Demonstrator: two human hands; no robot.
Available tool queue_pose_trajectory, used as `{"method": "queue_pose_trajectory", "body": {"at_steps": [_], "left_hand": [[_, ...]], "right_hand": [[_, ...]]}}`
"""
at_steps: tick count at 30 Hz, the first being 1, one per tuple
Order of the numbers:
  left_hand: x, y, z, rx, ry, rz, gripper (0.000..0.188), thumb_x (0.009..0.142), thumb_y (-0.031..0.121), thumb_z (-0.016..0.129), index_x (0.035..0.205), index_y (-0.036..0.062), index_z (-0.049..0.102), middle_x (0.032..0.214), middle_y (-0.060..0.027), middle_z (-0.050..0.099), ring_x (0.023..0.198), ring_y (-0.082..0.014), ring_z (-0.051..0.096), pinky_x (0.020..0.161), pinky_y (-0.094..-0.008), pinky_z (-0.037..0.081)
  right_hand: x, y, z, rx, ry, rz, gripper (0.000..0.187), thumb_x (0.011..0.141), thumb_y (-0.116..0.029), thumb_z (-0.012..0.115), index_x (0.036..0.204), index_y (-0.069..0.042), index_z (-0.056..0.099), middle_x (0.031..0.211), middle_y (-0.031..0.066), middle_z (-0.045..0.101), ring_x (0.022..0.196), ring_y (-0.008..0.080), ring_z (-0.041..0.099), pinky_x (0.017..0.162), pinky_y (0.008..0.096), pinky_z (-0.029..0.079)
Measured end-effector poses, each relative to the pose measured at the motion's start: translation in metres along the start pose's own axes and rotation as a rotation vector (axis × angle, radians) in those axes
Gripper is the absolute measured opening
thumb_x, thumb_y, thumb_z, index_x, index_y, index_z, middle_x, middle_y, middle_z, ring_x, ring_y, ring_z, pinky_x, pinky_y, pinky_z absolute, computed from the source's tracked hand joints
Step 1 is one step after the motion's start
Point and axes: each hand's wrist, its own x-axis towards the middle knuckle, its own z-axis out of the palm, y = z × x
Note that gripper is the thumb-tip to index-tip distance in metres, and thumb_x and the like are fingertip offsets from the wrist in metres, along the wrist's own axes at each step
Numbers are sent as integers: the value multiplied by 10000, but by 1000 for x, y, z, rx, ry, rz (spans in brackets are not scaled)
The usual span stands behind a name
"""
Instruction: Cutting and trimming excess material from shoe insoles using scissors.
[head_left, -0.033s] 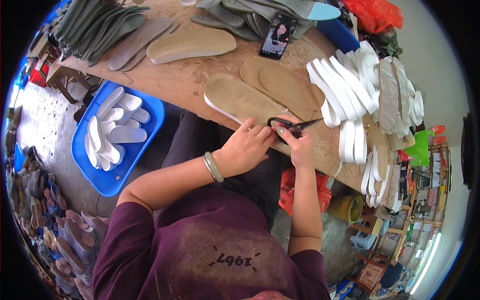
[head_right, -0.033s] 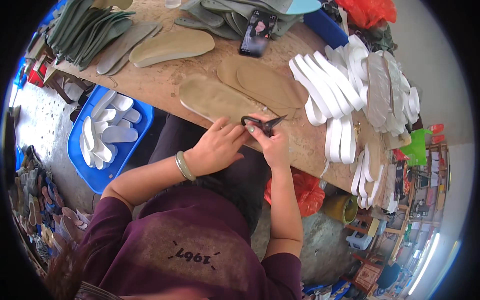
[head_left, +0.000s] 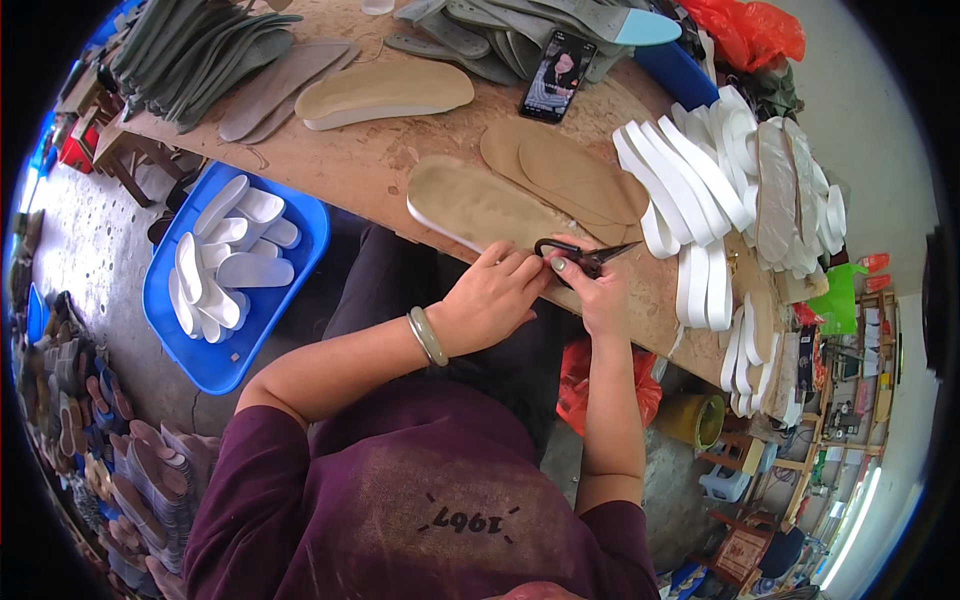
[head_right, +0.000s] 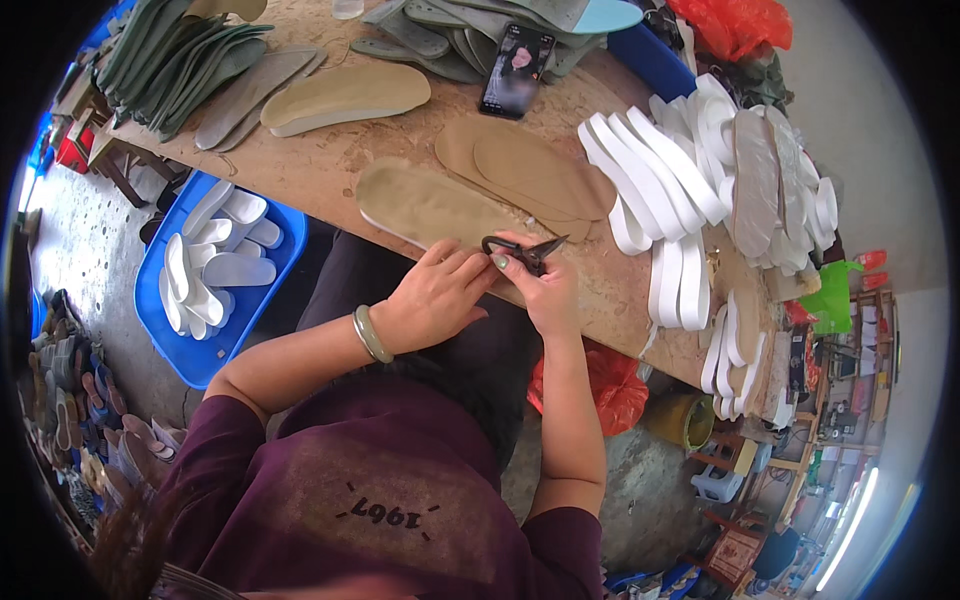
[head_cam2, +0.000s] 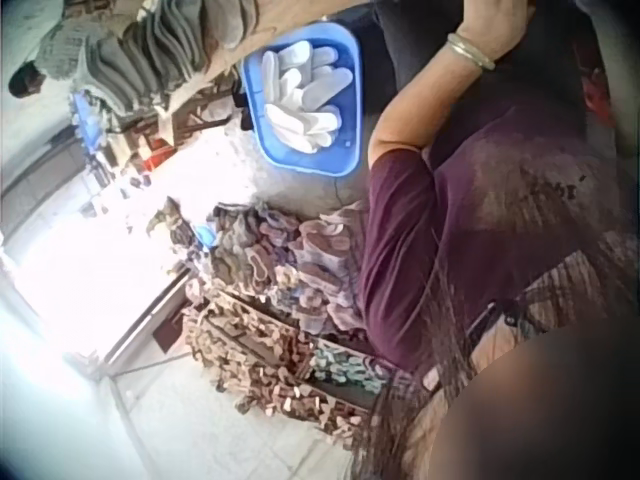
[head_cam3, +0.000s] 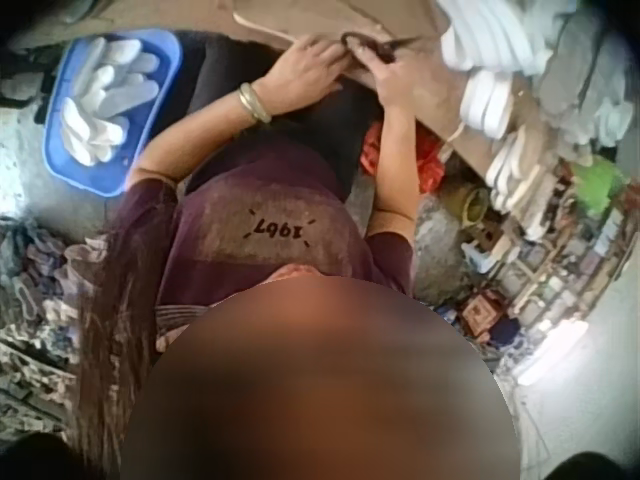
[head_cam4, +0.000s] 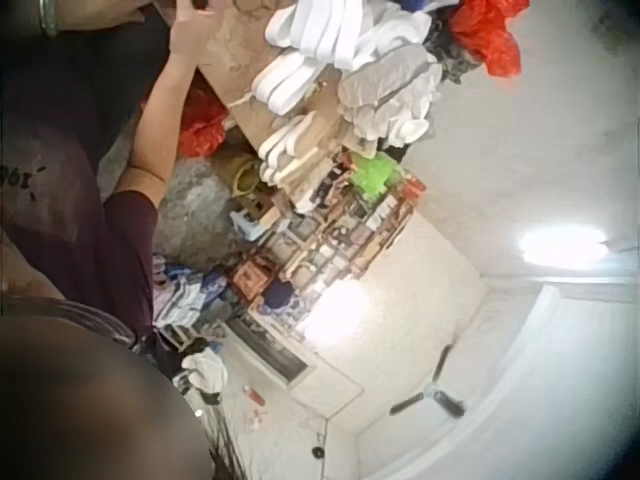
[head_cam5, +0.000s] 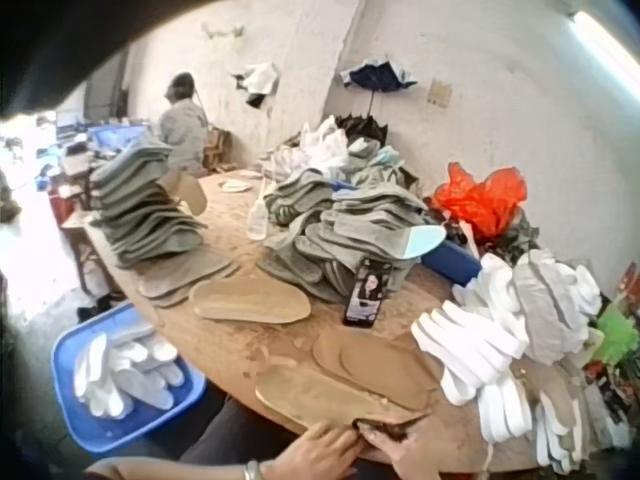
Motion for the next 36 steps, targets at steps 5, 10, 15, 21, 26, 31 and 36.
{"method": "queue_pose_trajectory", "body": {"at_steps": [5, 10, 15, 21, 26, 31, 36], "left_hand": [[-6, -12, 17, 46, 115, 81, 567, 789, 292, 708, 1257, -1, 580, 1096, -89, 575, 1100, -237, 531, 1061, -394, 352], [-12, -13, 41, 71, 8, 69, 429, 785, 238, 647, 1146, 5, 632, 1141, -100, 598, 1216, -264, 514, 1072, -418, 366], [-10, -11, 29, -25, 214, 52, 295, 786, 161, 634, 1049, 28, 643, 1071, -72, 622, 1160, -256, 564, 1033, -404, 414], [-8, -15, 30, 6, 232, 87, 402, 792, 182, 553, 1139, -18, 598, 1211, -139, 598, 1191, -270, 542, 1020, -378, 401], [-6, -18, 32, 75, 205, 60, 397, 814, 191, 543, 1163, 6, 586, 1253, -139, 587, 1215, -256, 526, 1033, -371, 390], [-12, -16, 44, -11, 211, 55, 374, 803, 144, 592, 1164, 51, 621, 1244, -70, 613, 1191, -227, 560, 1022, -385, 411], [-11, -14, 39, -3, 226, 73, 382, 820, 185, 544, 1164, 25, 596, 1225, -98, 594, 1203, -239, 530, 1047, -377, 384]], "right_hand": [[15, -18, 14, -447, -3, -382, 337, 785, 58, 647, 1096, -50, 714, 920, 84, 683, 825, 190, 658, 733, 282, 515], [42, -9, 24, -775, -211, -617, 372, 695, 13, 628, 1043, -78, 721, 914, 57, 674, 841, 261, 651, 704, 347, 535], [47, -10, 35, -903, -134, -622, 407, 691, 50, 627, 1069, -79, 708, 927, 92, 679, 819, 274, 661, 696, 333, 536], [55, 24, 28, -312, 260, -345, 321, 803, 9, 684, 1121, -29, 669, 877, 82, 684, 757, 204, 669, 662, 309, 537], [55, 9, 14, 172, 379, -106, 258, 886, -31, 694, 1136, 20, 653, 874, 80, 695, 761, 152, 655, 714, 307, 541], [58, -8, 18, -704, -297, -647, 268, 827, 33, 665, 1080, -46, 698, 954, 104, 701, 835, 212, 685, 726, 296, 549], [59, 11, 30, -621, -66, -627, 426, 707, 65, 632, 1100, -87, 693, 983, 121, 681, 840, 288, 673, 736, 339, 553]]}}
